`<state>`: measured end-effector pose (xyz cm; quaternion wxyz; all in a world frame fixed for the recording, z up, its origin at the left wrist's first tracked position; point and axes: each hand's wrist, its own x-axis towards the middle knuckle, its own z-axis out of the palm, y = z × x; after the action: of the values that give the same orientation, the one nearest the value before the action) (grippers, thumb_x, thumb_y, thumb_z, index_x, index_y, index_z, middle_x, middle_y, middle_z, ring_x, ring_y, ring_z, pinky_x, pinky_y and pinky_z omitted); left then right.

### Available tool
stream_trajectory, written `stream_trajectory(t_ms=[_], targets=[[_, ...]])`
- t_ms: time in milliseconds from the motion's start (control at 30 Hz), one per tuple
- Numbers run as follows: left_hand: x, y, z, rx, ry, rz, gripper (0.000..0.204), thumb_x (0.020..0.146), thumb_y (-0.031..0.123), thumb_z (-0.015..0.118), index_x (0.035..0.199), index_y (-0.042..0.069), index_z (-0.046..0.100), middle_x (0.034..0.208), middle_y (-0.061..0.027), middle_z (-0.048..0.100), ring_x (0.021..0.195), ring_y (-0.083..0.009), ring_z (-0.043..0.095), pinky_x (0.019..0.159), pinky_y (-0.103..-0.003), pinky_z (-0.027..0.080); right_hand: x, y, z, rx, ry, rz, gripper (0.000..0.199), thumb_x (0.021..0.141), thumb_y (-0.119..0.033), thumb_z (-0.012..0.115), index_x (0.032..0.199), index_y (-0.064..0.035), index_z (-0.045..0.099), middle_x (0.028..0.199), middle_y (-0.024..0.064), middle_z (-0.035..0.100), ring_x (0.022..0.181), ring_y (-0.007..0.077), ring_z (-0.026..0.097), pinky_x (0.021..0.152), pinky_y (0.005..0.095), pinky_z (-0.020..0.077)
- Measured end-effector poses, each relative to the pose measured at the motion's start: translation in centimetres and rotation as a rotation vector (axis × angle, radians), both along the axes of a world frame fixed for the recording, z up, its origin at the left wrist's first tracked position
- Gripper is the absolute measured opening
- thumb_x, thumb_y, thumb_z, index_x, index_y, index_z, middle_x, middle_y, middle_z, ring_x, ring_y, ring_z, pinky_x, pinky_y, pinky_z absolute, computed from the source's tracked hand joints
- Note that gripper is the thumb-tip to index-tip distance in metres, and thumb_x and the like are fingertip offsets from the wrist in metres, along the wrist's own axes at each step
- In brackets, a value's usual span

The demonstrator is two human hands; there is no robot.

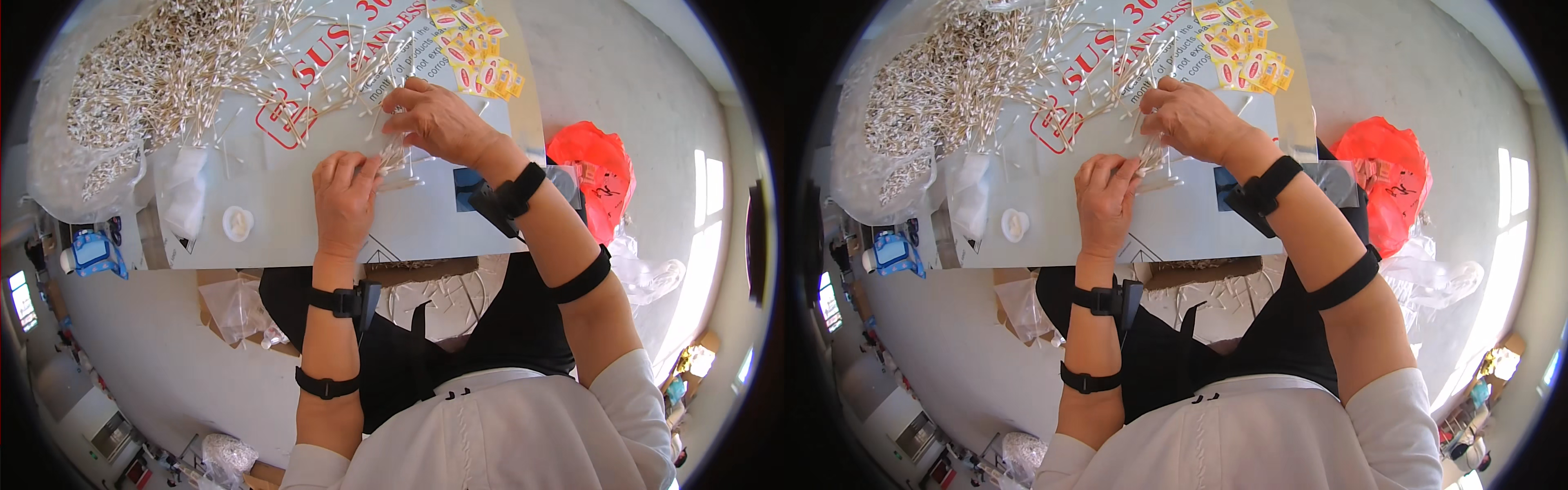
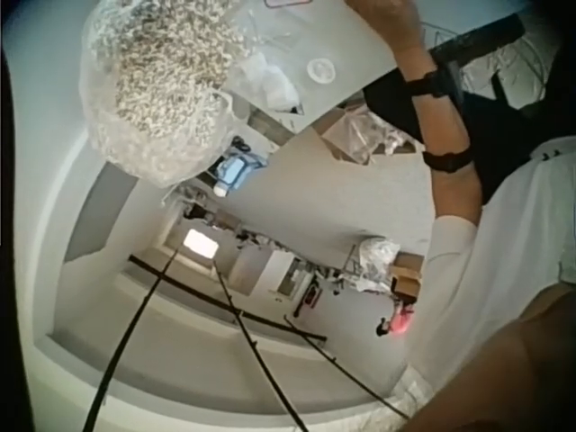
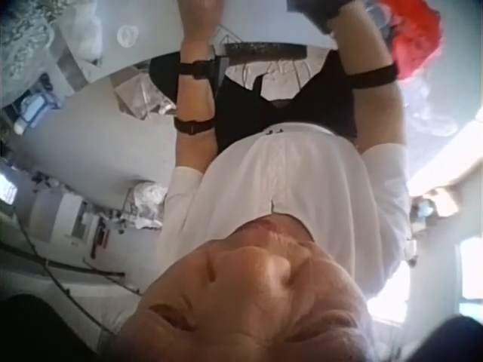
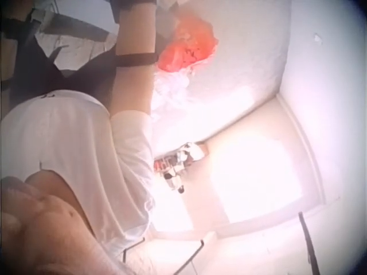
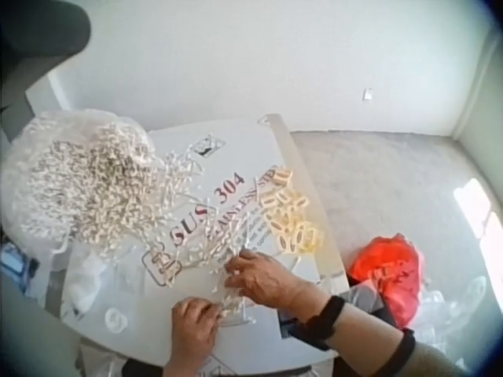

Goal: Packaging individual cotton swabs into small plastic bags on a low workspace.

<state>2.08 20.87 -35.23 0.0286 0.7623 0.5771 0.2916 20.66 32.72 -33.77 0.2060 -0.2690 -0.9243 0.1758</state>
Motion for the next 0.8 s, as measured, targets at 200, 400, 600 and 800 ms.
stream_trajectory(t_ms=[200, 400, 600, 800], targets=[[-1.5, -0.7, -1.4, 0.117, -0.064, 0.114, 0.024, 0.067, -0.001, 0.072, 0.090, 0.005, 0.069, 0.086, -0.0045, 0.060, 0.084, -0.0249, 0.056, 0.076, -0.036, 0.046, -0.4, 0.9, -1.6, -0.009, 0.088, -0.003, 0.013, 0.073, -0.005, 0.072, 0.084, -0.0085, 0.068, 0.089, 0.0038, 0.061, 0.091, 0.0259, 0.058, 0.075, 0.0350, 0.0519], [-1.7, -1.1, -1.5, 0.103, -0.132, 0.139, 0.024, 0.067, -0.003, 0.071, 0.089, 0.006, 0.068, 0.084, -0.0039, 0.059, 0.083, -0.0236, 0.056, 0.072, -0.034, 0.045, -2.6, 2.2, -2.3, -0.026, 0.155, -0.184, 0.010, 0.076, -0.008, 0.070, 0.086, -0.0051, 0.067, 0.088, 0.0073, 0.061, 0.087, 0.0280, 0.060, 0.075, 0.0377, 0.0508], [0.1, -0.2, -0.9, 0.077, -0.081, 0.065, 0.026, 0.069, -0.004, 0.068, 0.093, 0.007, 0.069, 0.087, -0.0054, 0.059, 0.085, -0.0255, 0.056, 0.076, -0.036, 0.046, -3.4, 0.9, -1.3, -0.089, 0.300, -0.165, 0.012, 0.077, -0.005, 0.068, 0.089, -0.0039, 0.067, 0.090, 0.0100, 0.060, 0.085, 0.0294, 0.060, 0.074, 0.0378, 0.0504], [0.9, -0.1, -0.9, 0.068, -0.123, 0.104, 0.025, 0.073, -0.002, 0.066, 0.097, 0.007, 0.068, 0.091, -0.0065, 0.060, 0.089, -0.0275, 0.056, 0.079, -0.038, 0.045, 1.5, -3.1, -1.1, -0.226, 0.236, -0.159, 0.019, 0.077, -0.004, 0.068, 0.096, -0.0047, 0.066, 0.092, 0.0106, 0.059, 0.081, 0.0303, 0.061, 0.072, 0.0367, 0.0504]])
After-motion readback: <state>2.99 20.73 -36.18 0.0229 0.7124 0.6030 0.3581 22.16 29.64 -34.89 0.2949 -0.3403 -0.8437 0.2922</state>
